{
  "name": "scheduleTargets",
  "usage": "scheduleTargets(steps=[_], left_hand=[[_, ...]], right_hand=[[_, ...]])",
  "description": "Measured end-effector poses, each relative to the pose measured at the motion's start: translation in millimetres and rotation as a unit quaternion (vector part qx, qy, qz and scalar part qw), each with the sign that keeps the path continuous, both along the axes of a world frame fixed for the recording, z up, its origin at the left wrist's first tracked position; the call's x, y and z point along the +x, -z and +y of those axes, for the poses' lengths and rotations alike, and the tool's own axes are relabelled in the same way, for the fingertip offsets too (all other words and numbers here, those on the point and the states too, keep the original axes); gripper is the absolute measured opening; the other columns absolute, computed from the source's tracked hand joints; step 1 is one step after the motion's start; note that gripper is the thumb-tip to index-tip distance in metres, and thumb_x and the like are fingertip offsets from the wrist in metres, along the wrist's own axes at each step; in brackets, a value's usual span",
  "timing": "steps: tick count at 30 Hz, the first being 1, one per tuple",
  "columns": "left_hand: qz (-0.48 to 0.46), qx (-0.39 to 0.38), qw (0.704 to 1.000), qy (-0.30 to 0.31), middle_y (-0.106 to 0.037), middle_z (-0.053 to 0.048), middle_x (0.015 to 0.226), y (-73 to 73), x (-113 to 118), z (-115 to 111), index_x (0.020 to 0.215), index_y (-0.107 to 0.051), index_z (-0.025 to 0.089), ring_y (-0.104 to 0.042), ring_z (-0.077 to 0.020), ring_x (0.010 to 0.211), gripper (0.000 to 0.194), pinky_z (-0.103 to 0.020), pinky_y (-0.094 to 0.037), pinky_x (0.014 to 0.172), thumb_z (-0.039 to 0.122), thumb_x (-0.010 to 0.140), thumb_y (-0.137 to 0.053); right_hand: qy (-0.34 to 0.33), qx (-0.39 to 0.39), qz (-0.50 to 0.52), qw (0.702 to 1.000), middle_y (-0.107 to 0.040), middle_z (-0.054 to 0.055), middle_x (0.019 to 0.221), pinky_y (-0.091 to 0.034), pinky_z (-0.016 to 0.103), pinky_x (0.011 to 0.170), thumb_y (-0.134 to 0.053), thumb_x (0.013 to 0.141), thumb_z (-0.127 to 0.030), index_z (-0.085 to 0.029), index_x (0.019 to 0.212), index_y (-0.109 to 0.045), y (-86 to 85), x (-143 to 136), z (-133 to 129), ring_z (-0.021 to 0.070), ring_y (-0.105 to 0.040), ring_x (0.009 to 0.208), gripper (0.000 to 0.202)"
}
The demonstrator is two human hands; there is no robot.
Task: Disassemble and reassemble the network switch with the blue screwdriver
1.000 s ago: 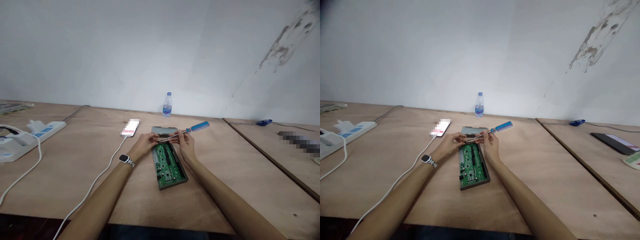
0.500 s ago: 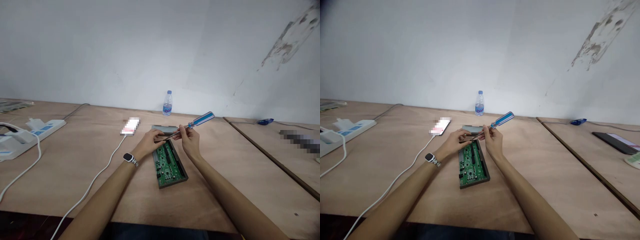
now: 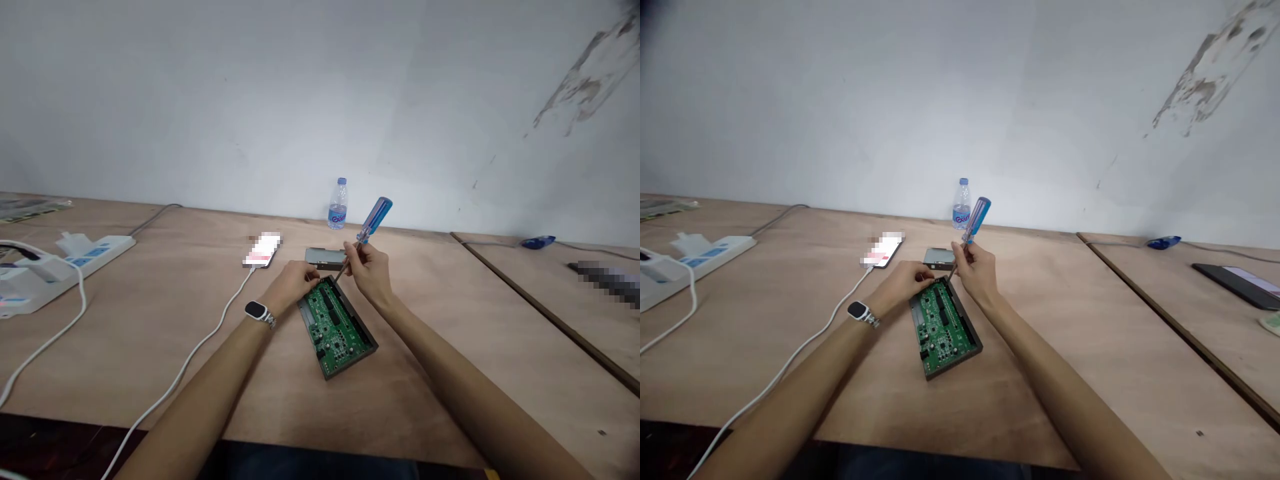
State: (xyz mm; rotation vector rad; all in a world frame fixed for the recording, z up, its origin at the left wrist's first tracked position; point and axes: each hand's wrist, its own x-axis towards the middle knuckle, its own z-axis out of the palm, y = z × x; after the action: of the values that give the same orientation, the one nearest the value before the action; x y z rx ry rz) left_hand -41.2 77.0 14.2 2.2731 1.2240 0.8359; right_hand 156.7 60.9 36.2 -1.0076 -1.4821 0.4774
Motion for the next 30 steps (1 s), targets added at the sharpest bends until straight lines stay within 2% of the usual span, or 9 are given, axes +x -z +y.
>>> scheduleTargets(steps=[3, 5, 7, 11, 19, 30], left_hand=[[-0.067, 0.027, 0.997, 0.002, -0.074, -0.009, 0.093, -0.9, -6, -2, 0.094, -0.079, 0.018, -0.066, -0.0223, 0.083, 0.024, -0.033, -0.049, 0.073, 0.037, 0.088, -0.066], [-0.122, 0.057, 0.991, 0.017, -0.073, -0.009, 0.099, 1.1, -3, -2, 0.100, -0.078, 0.019, -0.066, -0.0232, 0.093, 0.025, -0.034, -0.050, 0.082, 0.038, 0.087, -0.069], [-0.174, 0.062, 0.982, 0.034, -0.073, -0.008, 0.102, 5.1, 3, -2, 0.098, -0.077, 0.019, -0.066, -0.0233, 0.098, 0.022, -0.035, -0.050, 0.088, 0.036, 0.085, -0.072], [-0.231, 0.039, 0.972, 0.020, -0.073, -0.007, 0.096, 14.0, 15, 1, 0.089, -0.077, 0.019, -0.067, -0.0225, 0.093, 0.016, -0.036, -0.051, 0.087, 0.035, 0.085, -0.072], [-0.207, 0.035, 0.978, 0.004, -0.073, -0.006, 0.094, 17.8, 16, 3, 0.085, -0.078, 0.021, -0.067, -0.0225, 0.091, 0.012, -0.037, -0.051, 0.086, 0.032, 0.085, -0.073], [-0.184, 0.040, 0.982, -0.002, -0.073, -0.006, 0.095, 20.3, 16, 3, 0.086, -0.078, 0.021, -0.066, -0.0233, 0.094, 0.016, -0.037, -0.050, 0.089, 0.035, 0.086, -0.072]], right_hand=[[-0.003, 0.016, -0.046, 0.999, -0.064, 0.002, 0.061, -0.050, 0.026, 0.051, -0.058, 0.093, -0.059, -0.019, 0.072, -0.061, -5.0, -9, 7, 0.0153, -0.061, 0.051, 0.045], [-0.005, 0.025, -0.069, 0.997, -0.063, 0.002, 0.061, -0.049, 0.026, 0.051, -0.057, 0.093, -0.058, -0.020, 0.071, -0.059, -8.5, -15, 12, 0.0151, -0.059, 0.052, 0.045], [-0.007, 0.026, -0.081, 0.996, -0.063, 0.002, 0.061, -0.048, 0.026, 0.051, -0.056, 0.094, -0.058, -0.020, 0.071, -0.059, -10.8, -20, 17, 0.0149, -0.058, 0.052, 0.045], [-0.014, 0.033, -0.112, 0.993, -0.062, 0.002, 0.061, -0.047, 0.026, 0.052, -0.056, 0.094, -0.057, -0.020, 0.070, -0.059, -10.7, -26, 20, 0.0152, -0.058, 0.053, 0.044], [-0.006, 0.025, -0.139, 0.990, -0.062, 0.001, 0.058, -0.046, 0.027, 0.056, -0.055, 0.095, -0.058, -0.021, 0.069, -0.059, -4.9, -22, 18, 0.0160, -0.058, 0.054, 0.046], [-0.010, 0.026, -0.134, 0.991, -0.062, 0.001, 0.059, -0.046, 0.026, 0.056, -0.057, 0.095, -0.055, -0.020, 0.068, -0.058, -3.5, -21, 19, 0.0158, -0.059, 0.054, 0.044]])
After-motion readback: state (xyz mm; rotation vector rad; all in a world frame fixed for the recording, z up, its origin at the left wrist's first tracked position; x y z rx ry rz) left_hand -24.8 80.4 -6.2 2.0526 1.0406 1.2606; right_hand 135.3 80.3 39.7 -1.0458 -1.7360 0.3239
